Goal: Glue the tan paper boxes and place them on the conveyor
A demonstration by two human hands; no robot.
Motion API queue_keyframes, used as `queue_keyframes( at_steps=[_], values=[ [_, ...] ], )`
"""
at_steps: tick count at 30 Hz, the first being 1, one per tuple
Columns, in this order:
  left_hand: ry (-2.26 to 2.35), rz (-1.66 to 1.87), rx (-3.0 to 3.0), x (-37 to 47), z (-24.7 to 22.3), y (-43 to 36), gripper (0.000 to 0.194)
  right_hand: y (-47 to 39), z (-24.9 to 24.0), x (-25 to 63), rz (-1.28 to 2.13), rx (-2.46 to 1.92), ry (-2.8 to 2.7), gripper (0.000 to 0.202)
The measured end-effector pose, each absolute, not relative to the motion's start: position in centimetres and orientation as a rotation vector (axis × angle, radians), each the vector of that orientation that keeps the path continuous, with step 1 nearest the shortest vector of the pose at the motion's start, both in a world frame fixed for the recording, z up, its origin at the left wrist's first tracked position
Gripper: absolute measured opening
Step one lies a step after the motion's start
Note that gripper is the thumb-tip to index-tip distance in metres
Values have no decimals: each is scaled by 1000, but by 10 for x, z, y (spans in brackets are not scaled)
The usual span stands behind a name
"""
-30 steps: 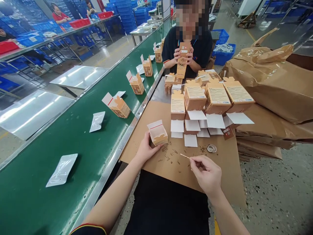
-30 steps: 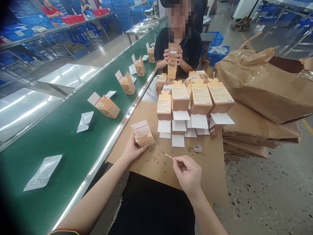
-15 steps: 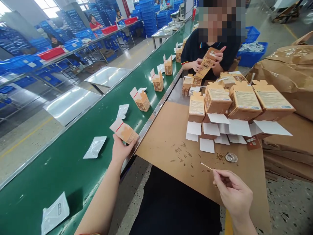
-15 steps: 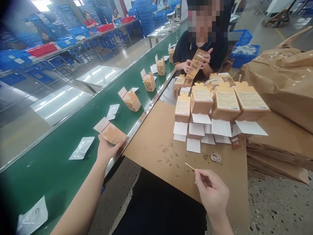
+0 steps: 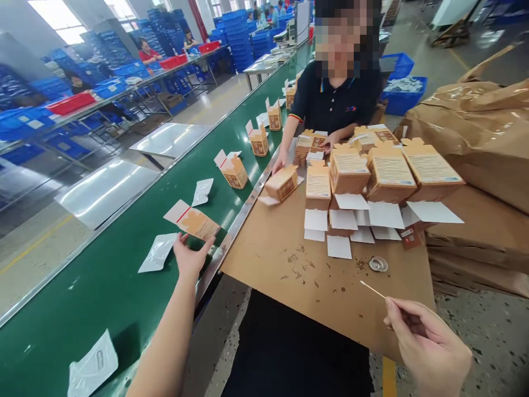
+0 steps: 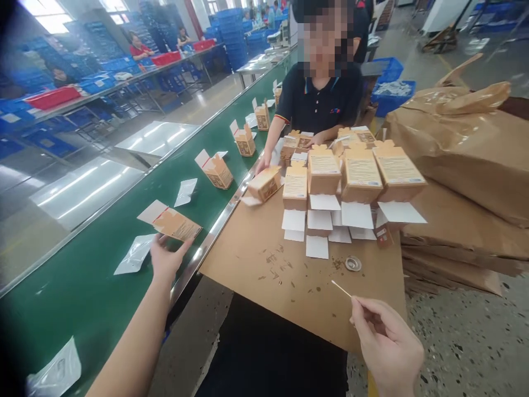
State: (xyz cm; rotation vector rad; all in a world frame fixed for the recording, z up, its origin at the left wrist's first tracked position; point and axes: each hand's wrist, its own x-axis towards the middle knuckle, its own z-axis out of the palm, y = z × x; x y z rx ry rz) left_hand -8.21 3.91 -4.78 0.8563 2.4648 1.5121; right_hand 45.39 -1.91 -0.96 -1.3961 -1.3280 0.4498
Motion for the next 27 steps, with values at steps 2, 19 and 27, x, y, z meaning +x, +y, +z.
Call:
queue_keyframes(
  at_steps=[2, 19, 27],
  values=[
    [2494, 1753, 917, -68, -58, 34, 79, -31, -3, 464, 424, -1482, -1254, 23],
    [1767, 798, 1234, 70, 19, 283, 43, 1, -3, 479, 193, -1536, -1291, 36],
    [1605, 1202, 909, 49, -27, 168, 65, 43, -20, 487, 185, -1626, -1513, 40]
  ],
)
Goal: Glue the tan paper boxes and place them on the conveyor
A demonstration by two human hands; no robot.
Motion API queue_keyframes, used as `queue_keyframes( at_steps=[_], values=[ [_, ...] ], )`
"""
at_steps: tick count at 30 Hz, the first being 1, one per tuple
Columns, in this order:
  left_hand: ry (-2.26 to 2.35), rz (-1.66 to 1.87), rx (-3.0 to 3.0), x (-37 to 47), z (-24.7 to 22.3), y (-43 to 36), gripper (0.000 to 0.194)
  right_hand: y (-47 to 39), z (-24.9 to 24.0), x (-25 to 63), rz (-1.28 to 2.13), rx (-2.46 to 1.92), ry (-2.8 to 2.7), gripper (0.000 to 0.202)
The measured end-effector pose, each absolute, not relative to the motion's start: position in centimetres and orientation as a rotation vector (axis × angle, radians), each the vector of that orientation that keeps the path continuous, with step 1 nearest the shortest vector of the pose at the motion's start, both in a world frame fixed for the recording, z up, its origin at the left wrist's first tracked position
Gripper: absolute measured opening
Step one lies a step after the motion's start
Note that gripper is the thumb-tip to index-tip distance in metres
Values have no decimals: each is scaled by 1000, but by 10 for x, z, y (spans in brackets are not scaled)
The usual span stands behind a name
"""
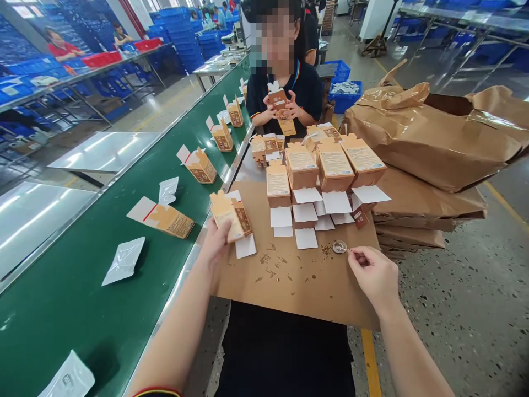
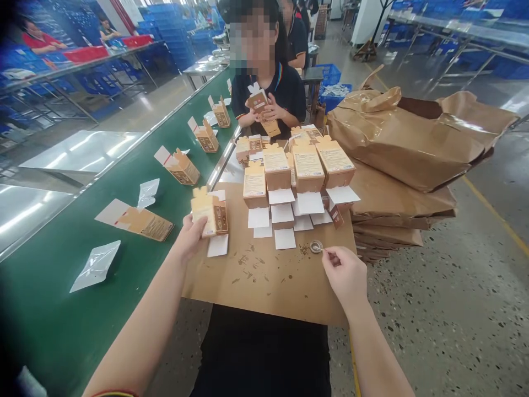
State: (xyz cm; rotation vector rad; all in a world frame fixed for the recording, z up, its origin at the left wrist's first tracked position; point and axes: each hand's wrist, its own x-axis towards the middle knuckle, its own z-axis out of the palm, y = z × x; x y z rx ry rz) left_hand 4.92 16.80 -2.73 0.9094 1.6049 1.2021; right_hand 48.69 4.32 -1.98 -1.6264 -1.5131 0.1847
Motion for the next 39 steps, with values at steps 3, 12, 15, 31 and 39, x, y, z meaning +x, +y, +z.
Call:
queue_keyframes(
  at_steps=[3, 12, 15, 31, 39],
  values=[
    [1324, 1352, 809, 62, -46, 130, 79, 44, -21, 488, 172, -1607, -1543, 35],
    [1294, 1207, 921, 68, -42, 113, 88, 32, -20, 377, 663, -1246, -1556, 20],
    [1300, 1203, 941, 68, -43, 113, 87, 50, -32, 325, 820, -1206, -1644, 24],
    [1463, 1085, 1244, 77, -38, 77, 84, 37, -23, 363, 748, -1267, -1632, 26],
    [1720, 1100, 1396, 83, -49, 68, 78, 10, -11, 383, 709, -1277, -1522, 25]
  ],
)
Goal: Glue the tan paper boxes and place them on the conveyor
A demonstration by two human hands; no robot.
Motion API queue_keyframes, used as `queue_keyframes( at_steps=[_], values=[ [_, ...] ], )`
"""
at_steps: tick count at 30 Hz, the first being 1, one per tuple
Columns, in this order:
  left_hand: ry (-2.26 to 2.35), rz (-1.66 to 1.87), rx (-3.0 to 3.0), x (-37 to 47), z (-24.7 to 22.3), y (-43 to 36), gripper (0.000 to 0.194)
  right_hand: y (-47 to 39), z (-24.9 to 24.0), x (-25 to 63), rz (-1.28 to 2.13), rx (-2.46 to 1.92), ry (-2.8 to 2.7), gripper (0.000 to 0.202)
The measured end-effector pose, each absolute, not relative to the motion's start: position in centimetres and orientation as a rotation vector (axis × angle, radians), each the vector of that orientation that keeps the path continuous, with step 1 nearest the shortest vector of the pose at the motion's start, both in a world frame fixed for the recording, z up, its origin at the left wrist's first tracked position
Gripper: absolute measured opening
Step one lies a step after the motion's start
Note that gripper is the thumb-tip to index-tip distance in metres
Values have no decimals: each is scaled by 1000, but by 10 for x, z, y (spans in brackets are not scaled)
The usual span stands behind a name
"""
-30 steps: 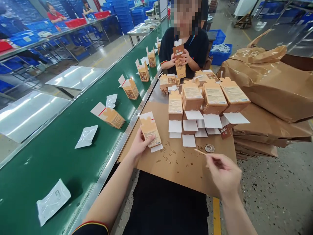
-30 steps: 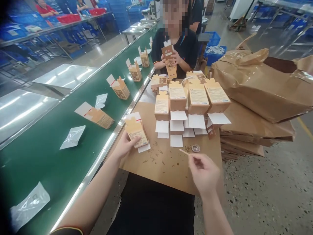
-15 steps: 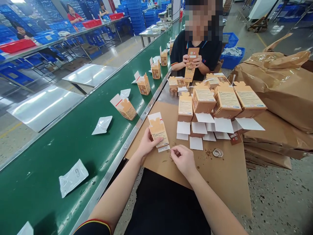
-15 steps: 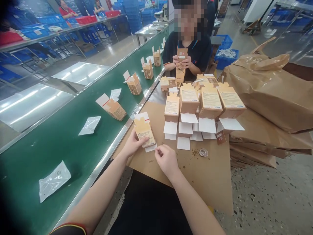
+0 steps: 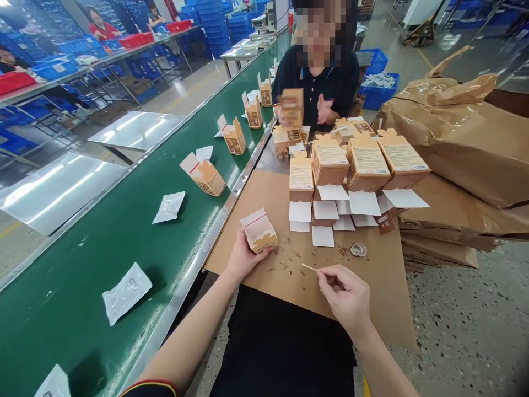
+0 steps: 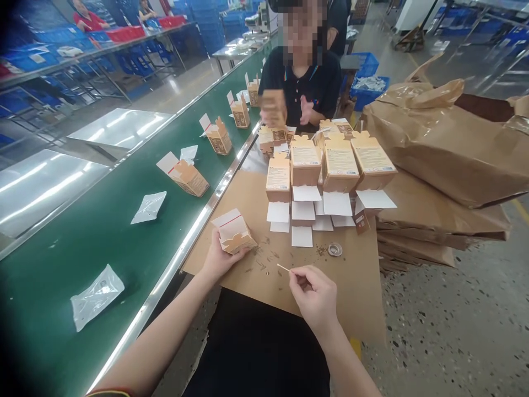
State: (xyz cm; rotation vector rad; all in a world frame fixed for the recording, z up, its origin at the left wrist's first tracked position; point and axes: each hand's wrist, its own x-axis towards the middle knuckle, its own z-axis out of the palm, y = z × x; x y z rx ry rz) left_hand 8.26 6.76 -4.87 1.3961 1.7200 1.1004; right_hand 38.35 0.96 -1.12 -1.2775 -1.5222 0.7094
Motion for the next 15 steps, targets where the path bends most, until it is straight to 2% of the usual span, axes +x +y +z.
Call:
queue_keyframes(
  at_steps=[5, 8, 11, 15],
  values=[
    [2261, 1010, 1179, 24, -32, 52, 82, 3, -17, 393, 699, -1276, -1464, 29],
    [2527, 1084, 948, -30, -24, 43, 86, -1, -22, 403, 698, -1312, -1433, 36],
    [2533, 1278, 857, -69, -24, 45, 85, -2, -24, 404, 712, -1321, -1428, 39],
    [2479, 1368, 798, -85, -26, 59, 89, 1, -20, 401, 718, -1283, -1432, 39]
  ],
)
